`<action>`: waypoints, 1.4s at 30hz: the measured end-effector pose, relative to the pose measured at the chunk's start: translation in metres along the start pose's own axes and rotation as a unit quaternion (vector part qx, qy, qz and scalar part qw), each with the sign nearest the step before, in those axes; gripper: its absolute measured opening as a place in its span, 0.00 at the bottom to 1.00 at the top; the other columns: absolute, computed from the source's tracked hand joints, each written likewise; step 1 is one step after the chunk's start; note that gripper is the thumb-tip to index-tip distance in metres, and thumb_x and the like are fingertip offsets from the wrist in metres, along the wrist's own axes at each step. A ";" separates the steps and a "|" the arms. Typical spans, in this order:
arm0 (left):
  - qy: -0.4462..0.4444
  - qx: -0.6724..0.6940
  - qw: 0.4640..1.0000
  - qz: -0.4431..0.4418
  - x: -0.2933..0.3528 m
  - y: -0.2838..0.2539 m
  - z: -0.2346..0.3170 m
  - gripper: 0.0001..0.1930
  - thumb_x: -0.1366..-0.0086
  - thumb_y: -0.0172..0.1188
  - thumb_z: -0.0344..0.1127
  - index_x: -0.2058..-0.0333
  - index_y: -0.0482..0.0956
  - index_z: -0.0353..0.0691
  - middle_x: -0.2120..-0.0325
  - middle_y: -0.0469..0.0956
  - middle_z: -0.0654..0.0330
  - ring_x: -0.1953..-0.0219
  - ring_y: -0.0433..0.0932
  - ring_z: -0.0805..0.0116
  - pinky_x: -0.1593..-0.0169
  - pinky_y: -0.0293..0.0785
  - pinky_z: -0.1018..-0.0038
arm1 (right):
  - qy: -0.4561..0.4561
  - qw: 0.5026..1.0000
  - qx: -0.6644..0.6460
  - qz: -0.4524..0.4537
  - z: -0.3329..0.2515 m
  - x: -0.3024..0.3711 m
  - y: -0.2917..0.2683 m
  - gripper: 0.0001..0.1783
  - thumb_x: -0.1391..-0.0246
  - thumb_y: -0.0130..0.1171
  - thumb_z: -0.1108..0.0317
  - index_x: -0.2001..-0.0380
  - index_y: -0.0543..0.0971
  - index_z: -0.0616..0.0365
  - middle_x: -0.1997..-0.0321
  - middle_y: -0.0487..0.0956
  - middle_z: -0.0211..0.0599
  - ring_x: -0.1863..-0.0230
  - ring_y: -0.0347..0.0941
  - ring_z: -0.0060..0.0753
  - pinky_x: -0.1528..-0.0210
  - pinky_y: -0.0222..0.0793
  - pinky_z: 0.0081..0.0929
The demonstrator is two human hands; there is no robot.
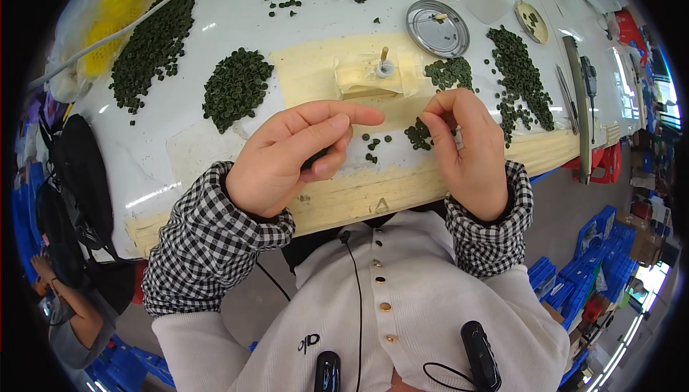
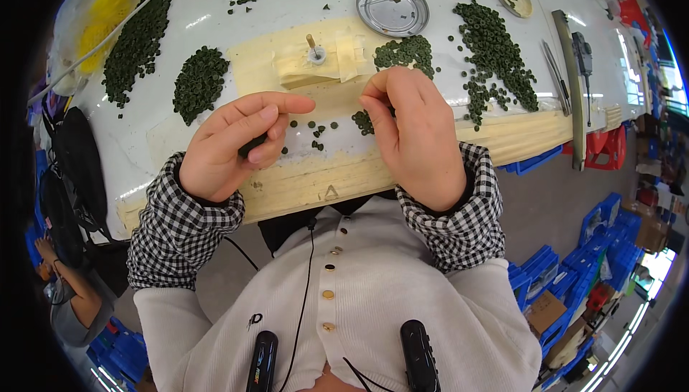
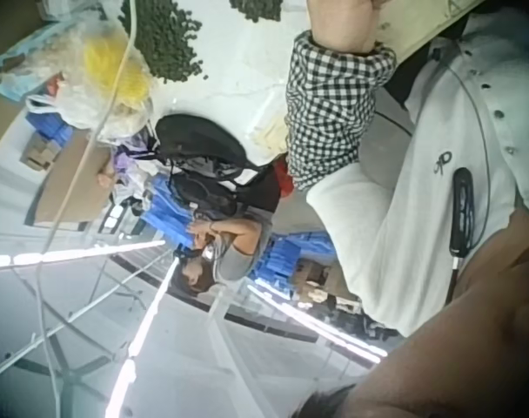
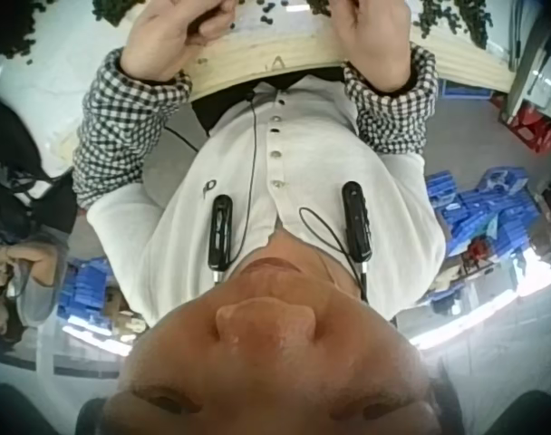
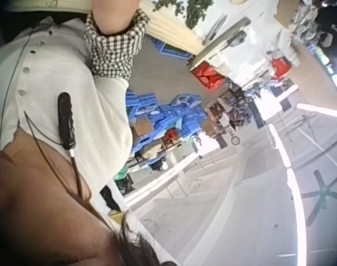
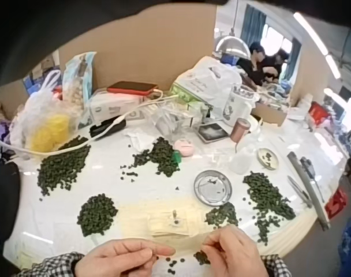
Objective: Manually picking and sorting small green plastic components on a workbench.
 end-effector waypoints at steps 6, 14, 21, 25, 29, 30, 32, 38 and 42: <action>-0.044 -0.040 0.998 0.023 0.001 -0.007 -0.006 0.12 0.36 0.57 0.30 0.56 0.75 0.32 0.75 0.73 0.66 0.82 0.56 0.85 0.78 0.53 0.86 | -0.005 1.000 -0.007 -0.022 -0.001 0.004 -0.001 0.07 0.54 0.61 0.80 0.68 0.78 0.63 0.73 0.76 0.41 0.73 0.73 0.38 0.72 0.69 0.26; -0.015 0.000 1.000 0.007 0.000 -0.004 -0.004 0.08 0.34 0.54 0.31 0.61 0.76 0.32 0.70 0.78 0.60 0.83 0.56 0.87 0.79 0.54 0.87 | 0.001 1.000 -0.006 -0.027 -0.003 0.004 -0.005 0.06 0.53 0.60 0.82 0.69 0.80 0.65 0.73 0.78 0.38 0.73 0.73 0.27 0.69 0.68 0.20; -0.006 0.032 0.999 -0.024 -0.001 -0.005 -0.007 0.12 0.30 0.48 0.36 0.58 0.74 0.33 0.70 0.77 0.63 0.82 0.56 0.86 0.78 0.55 0.88 | 0.019 0.998 -0.060 -0.016 -0.006 0.003 -0.006 0.04 0.51 0.61 0.79 0.70 0.78 0.65 0.73 0.77 0.39 0.75 0.74 0.28 0.71 0.69 0.21; -0.012 0.048 0.999 -0.023 0.000 -0.003 -0.007 0.13 0.29 0.47 0.37 0.58 0.74 0.33 0.71 0.75 0.65 0.81 0.57 0.86 0.77 0.55 0.88 | 0.043 0.986 -0.155 -0.036 -0.007 0.005 0.003 0.05 0.51 0.61 0.79 0.69 0.79 0.66 0.72 0.78 0.39 0.72 0.76 0.27 0.68 0.71 0.21; -0.015 0.046 0.999 -0.012 0.001 0.000 -0.005 0.11 0.31 0.50 0.35 0.58 0.74 0.33 0.72 0.73 0.65 0.80 0.57 0.85 0.76 0.55 0.88 | 0.041 0.972 -0.221 -0.062 -0.012 0.004 0.011 0.07 0.51 0.60 0.80 0.66 0.80 0.65 0.70 0.79 0.38 0.68 0.78 0.26 0.64 0.73 0.20; -0.016 0.042 0.999 -0.009 0.001 0.000 -0.005 0.10 0.31 0.51 0.34 0.58 0.74 0.34 0.72 0.73 0.65 0.80 0.57 0.85 0.76 0.55 0.88 | 0.033 0.969 -0.235 -0.067 -0.013 0.004 0.012 0.08 0.51 0.60 0.80 0.65 0.80 0.65 0.70 0.79 0.37 0.67 0.78 0.26 0.63 0.74 0.20; -0.013 0.058 0.998 -0.016 0.001 -0.001 -0.006 0.09 0.32 0.52 0.33 0.59 0.73 0.34 0.72 0.73 0.65 0.80 0.57 0.85 0.76 0.55 0.87 | 0.042 0.956 -0.280 -0.081 -0.014 0.004 0.016 0.08 0.51 0.59 0.80 0.65 0.80 0.64 0.68 0.80 0.36 0.66 0.78 0.25 0.61 0.74 0.20; -0.004 0.072 0.997 -0.029 0.002 -0.003 -0.007 0.07 0.33 0.54 0.32 0.60 0.72 0.36 0.72 0.74 0.65 0.80 0.57 0.85 0.76 0.54 0.86 | 0.132 0.894 -0.416 -0.101 -0.010 0.009 0.027 0.08 0.49 0.59 0.80 0.63 0.78 0.67 0.65 0.80 0.36 0.62 0.77 0.23 0.56 0.73 0.20; -0.003 0.081 0.997 -0.018 0.001 -0.004 -0.007 0.07 0.33 0.54 0.32 0.60 0.73 0.35 0.73 0.74 0.65 0.81 0.57 0.85 0.77 0.55 0.87 | 0.164 0.877 -0.437 -0.112 -0.007 0.008 0.030 0.07 0.48 0.57 0.82 0.65 0.74 0.67 0.66 0.80 0.38 0.63 0.79 0.26 0.61 0.75 0.19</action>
Point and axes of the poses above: each hand's wrist, its own x-axis away from the middle knuckle, its own y-axis out of the palm, z = x × y, the point moved 8 cm from there along -x, towards the middle knuckle
